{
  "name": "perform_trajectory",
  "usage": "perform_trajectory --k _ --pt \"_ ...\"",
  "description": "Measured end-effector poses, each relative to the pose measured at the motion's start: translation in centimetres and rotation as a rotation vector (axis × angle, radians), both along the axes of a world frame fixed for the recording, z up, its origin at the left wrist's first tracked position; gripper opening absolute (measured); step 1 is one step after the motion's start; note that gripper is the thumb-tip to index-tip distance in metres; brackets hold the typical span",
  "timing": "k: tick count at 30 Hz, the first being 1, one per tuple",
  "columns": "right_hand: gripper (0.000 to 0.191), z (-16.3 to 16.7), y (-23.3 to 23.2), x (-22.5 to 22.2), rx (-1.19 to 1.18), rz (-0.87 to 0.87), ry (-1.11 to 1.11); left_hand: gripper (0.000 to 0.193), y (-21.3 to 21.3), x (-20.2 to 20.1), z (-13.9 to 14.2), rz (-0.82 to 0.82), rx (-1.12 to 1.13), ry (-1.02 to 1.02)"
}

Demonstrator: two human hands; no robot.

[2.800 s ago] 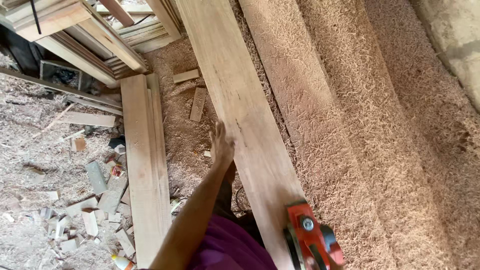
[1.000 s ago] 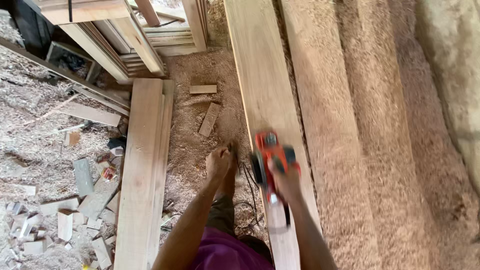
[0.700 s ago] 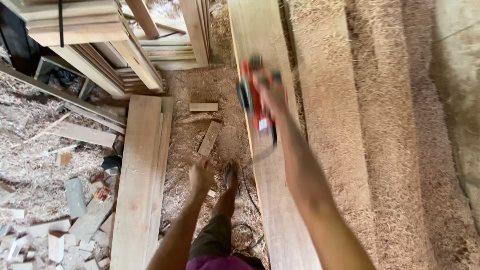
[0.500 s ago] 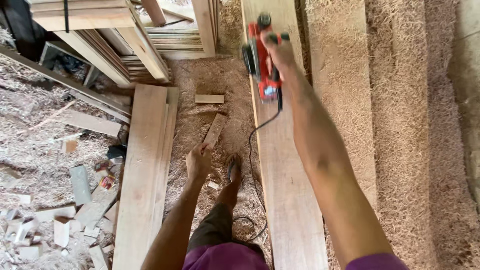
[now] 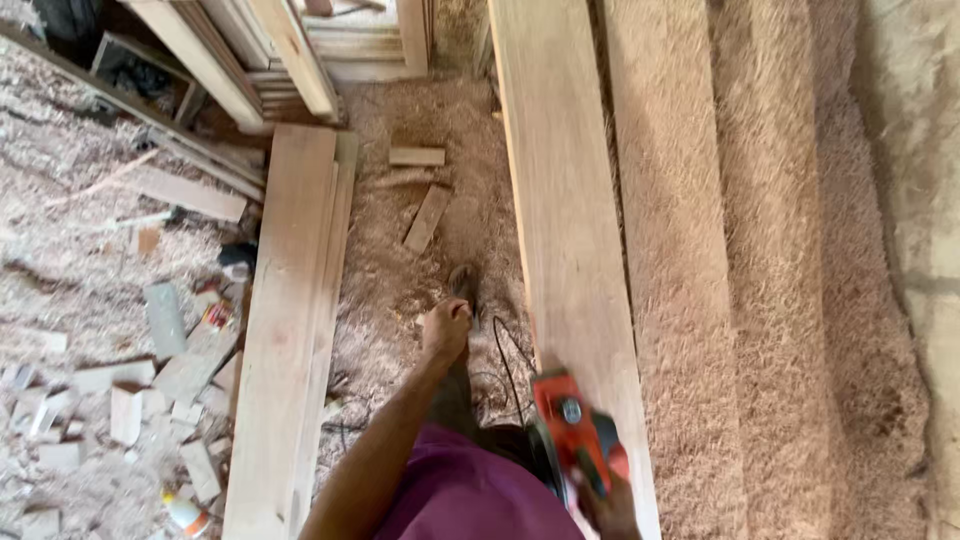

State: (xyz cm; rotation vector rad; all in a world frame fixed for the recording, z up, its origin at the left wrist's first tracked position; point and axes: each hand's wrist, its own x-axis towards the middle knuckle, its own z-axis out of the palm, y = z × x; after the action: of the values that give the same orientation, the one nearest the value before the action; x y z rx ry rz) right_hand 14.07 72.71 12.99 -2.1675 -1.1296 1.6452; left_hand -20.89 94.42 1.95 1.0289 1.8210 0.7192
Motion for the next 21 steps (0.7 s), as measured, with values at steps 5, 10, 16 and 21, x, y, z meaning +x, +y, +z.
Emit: perform_trajectory --k 5,10,16,21 --pt "0.038 -1.6 -0.1 -0.8 0.584 0.292 -0.071 0.023 -2.3 1.4 0.1 -0.052 0.038 0.089" --pt "0.037 -0.6 17.2 -7.9 0.414 -0.115 0.274 0.024 1.5 0.9 0.7 -0.032 0.066 0.076" --pt "0.053 0.1 40.5 -16.2 0.376 -0.101 0.281 0.021 9.1 -1.0 -1.1 -0.139 0.048 0.048" --pt "0.049 0.2 56.6 -21.3 0.359 -0.13 0.304 0.017 16.7 -0.5 -2.6 -0.249 0.074 -0.124"
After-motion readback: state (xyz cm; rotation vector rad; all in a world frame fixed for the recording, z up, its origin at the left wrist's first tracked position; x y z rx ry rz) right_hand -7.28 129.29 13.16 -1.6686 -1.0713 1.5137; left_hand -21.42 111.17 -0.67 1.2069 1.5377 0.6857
